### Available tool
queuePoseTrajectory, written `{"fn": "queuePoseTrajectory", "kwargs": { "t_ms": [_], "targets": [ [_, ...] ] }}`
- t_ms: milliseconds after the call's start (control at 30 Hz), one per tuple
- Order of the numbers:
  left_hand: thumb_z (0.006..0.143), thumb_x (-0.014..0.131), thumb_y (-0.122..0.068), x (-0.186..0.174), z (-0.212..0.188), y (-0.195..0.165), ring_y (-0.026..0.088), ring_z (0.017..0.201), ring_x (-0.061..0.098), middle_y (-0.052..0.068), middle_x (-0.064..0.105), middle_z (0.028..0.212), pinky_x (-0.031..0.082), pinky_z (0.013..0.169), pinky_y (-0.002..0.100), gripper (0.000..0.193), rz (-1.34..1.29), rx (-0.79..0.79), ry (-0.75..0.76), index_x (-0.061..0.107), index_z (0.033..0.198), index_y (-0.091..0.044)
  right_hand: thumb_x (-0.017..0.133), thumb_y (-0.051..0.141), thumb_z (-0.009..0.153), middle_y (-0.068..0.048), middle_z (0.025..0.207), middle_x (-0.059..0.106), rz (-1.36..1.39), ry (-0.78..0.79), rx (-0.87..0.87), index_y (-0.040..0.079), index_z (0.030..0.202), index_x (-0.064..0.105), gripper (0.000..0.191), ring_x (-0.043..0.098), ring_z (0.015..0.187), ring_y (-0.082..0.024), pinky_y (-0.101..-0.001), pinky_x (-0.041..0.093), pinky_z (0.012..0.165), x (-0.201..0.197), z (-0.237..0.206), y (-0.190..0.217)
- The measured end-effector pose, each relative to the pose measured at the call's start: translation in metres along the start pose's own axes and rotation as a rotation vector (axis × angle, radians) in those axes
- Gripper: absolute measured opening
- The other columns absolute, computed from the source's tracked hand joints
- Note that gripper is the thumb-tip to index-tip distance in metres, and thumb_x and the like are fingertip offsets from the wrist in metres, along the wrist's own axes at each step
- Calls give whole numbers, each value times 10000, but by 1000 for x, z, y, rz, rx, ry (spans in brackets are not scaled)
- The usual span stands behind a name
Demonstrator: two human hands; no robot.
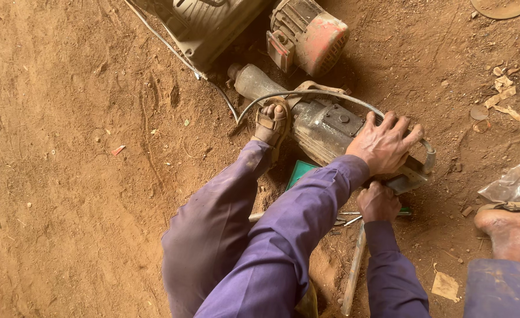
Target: The person sits on the ground and uses a screwdriver and hammer to loosen and remove bolts from a motor housing. They repeatedly tap the screwdriver with the hammer to free the fasteners and adjust the motor casing.
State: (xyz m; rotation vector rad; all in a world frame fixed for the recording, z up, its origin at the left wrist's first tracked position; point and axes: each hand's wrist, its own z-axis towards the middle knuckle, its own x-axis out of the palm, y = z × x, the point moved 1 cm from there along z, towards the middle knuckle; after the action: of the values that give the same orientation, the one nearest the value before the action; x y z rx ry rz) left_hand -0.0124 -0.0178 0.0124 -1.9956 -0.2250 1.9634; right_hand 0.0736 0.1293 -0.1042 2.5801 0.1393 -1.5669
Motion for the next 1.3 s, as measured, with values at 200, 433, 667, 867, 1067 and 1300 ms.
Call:
{"fn": "queuePoseTrajectory", "kwargs": {
  "t_ms": [200, 433, 667, 867, 1067, 1300],
  "targets": [
    [807, 656, -376, 0, -2, 0, 273, 1175, 565, 68, 601, 1204, 451, 935, 621, 629, 3, 0, -14, 477, 1388, -215, 645, 318, 928, -213, 1147, 742, -12, 26, 40, 114, 1092, 750, 282, 727, 1038, -407, -509, 567, 921, -3, -3, 5],
    [783, 663, -375, -2, -1, 0, 271, 1180, 565, 68, 602, 1211, 451, 934, 624, 643, 3, 0, -13, 484, 1380, -216, 644, 329, 913, -216, 1147, 735, -13, 34, 9, 116, 1043, 769, 279, 712, 1047, -405, -511, 554, 928, -10, -4, 3],
    [817, 646, -364, -3, -1, 0, 273, 1176, 565, 73, 604, 1202, 451, 940, 624, 613, -3, -3, -7, 482, 1388, -216, 659, 329, 902, -217, 1136, 735, -8, 22, 2, 106, 1046, 764, 285, 713, 1025, -402, -509, 559, 905, -8, -2, 4],
    [796, 648, -368, -1, 0, 0, 276, 1172, 559, 70, 601, 1192, 447, 928, 618, 631, 14, 3, 1, 476, 1384, -215, 679, 295, 925, -208, 1117, 751, -21, -17, -27, 109, 1022, 765, 227, 742, 972, -385, -490, 586, 878, -1, -1, -1],
    [817, 651, -370, -1, -1, 0, 267, 1178, 560, 69, 597, 1196, 445, 941, 606, 619, -13, -3, -3, 475, 1391, -218, 699, 281, 927, -197, 1081, 765, -17, -41, -7, 92, 1018, 743, 214, 755, 940, -383, -490, 593, 859, 0, -5, 3],
    [795, 656, -374, -1, -1, 0, 272, 1181, 555, 71, 593, 1202, 444, 931, 605, 644, 6, 0, 23, 475, 1392, -210, 680, 269, 874, -224, 1058, 752, -19, -47, -28, 120, 977, 756, 197, 742, 942, -407, -498, 590, 837, -10, -4, 4]
  ]
}}
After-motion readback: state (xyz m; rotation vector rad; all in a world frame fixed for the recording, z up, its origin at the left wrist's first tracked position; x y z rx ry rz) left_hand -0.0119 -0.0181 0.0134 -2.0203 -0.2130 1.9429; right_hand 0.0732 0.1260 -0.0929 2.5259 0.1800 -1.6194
